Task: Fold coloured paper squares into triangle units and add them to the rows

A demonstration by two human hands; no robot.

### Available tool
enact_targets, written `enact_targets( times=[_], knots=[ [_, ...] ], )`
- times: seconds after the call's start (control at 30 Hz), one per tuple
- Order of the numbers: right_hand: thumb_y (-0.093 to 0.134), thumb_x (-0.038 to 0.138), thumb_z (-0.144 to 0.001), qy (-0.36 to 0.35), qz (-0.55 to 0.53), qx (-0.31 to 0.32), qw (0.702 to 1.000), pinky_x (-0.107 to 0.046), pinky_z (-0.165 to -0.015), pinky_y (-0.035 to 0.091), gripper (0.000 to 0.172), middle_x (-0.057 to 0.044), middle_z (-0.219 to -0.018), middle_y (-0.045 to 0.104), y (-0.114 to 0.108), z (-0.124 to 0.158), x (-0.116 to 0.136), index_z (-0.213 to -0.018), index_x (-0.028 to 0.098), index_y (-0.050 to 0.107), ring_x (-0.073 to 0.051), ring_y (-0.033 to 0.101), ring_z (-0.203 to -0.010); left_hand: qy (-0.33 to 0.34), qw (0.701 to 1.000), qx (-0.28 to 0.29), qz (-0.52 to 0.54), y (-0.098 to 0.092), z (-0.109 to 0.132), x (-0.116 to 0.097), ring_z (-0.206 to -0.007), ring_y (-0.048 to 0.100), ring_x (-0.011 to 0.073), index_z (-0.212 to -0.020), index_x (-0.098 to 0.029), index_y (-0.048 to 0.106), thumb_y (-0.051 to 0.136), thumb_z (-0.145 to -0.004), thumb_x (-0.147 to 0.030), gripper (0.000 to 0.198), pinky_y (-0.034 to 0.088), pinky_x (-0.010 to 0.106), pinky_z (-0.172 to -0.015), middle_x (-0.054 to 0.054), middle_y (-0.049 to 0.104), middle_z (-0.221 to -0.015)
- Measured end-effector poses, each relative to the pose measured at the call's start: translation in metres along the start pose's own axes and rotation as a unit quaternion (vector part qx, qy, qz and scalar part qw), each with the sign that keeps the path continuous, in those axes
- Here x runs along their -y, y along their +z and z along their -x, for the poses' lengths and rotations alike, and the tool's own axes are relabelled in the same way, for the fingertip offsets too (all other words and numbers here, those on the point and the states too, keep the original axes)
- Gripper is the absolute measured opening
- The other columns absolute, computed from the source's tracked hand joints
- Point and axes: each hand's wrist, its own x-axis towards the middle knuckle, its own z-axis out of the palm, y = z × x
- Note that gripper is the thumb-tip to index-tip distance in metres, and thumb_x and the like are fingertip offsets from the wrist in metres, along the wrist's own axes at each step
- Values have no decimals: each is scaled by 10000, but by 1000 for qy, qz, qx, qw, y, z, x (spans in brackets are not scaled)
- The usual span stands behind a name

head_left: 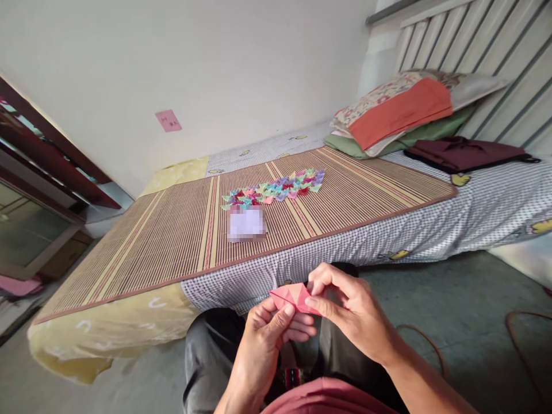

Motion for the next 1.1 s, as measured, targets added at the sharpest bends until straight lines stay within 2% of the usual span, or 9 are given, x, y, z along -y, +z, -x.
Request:
enact_targets(
  times=[0.17, 0.7, 0.9, 1.1],
  knots=[
    [719, 248, -972, -37, 16, -16, 999, -281, -789, 508, 191, -13, -883, 640, 0, -2, 2, -817, 228, 609, -181, 642, -855, -6, 1000, -9, 0, 0, 1, 1, -636, 776, 192, -839, -87, 809, 908, -784, -408, 340, 588, 228, -622, 144, 823, -765],
    [732, 196, -957, -98, 70, -35, 992, -293, -806, 559, 84, -34, -951, 704, -4, -2, 2, -895, 245, 701, -195, 693, -895, -4, 1000, -3, -18, 4, -1, 0, -622, 759, 185, -840, -95, 797, 896, -784, -457, 380, 572, 225, -607, 132, 811, -751],
    [732, 222, -946, -47, 28, -21, 998, -273, -768, 544, 152, -14, -866, 692, -4, -2, 3, -807, 229, 670, -178, 679, -827, 10, 999, -8, -43, 5, 1, 1, -622, 756, 183, -849, -104, 798, 878, -804, -468, 376, 578, 230, -619, 126, 813, -756],
    [737, 288, -925, 14, 11, -33, 999, -267, -735, 564, 157, -41, -845, 746, -6, -2, -1, -793, 205, 716, -198, 717, -823, 27, 997, -11, -67, 3, 1, 2, -646, 766, 200, -895, -108, 815, 853, -832, -473, 372, 592, 255, -647, 126, 819, -772]
  ],
)
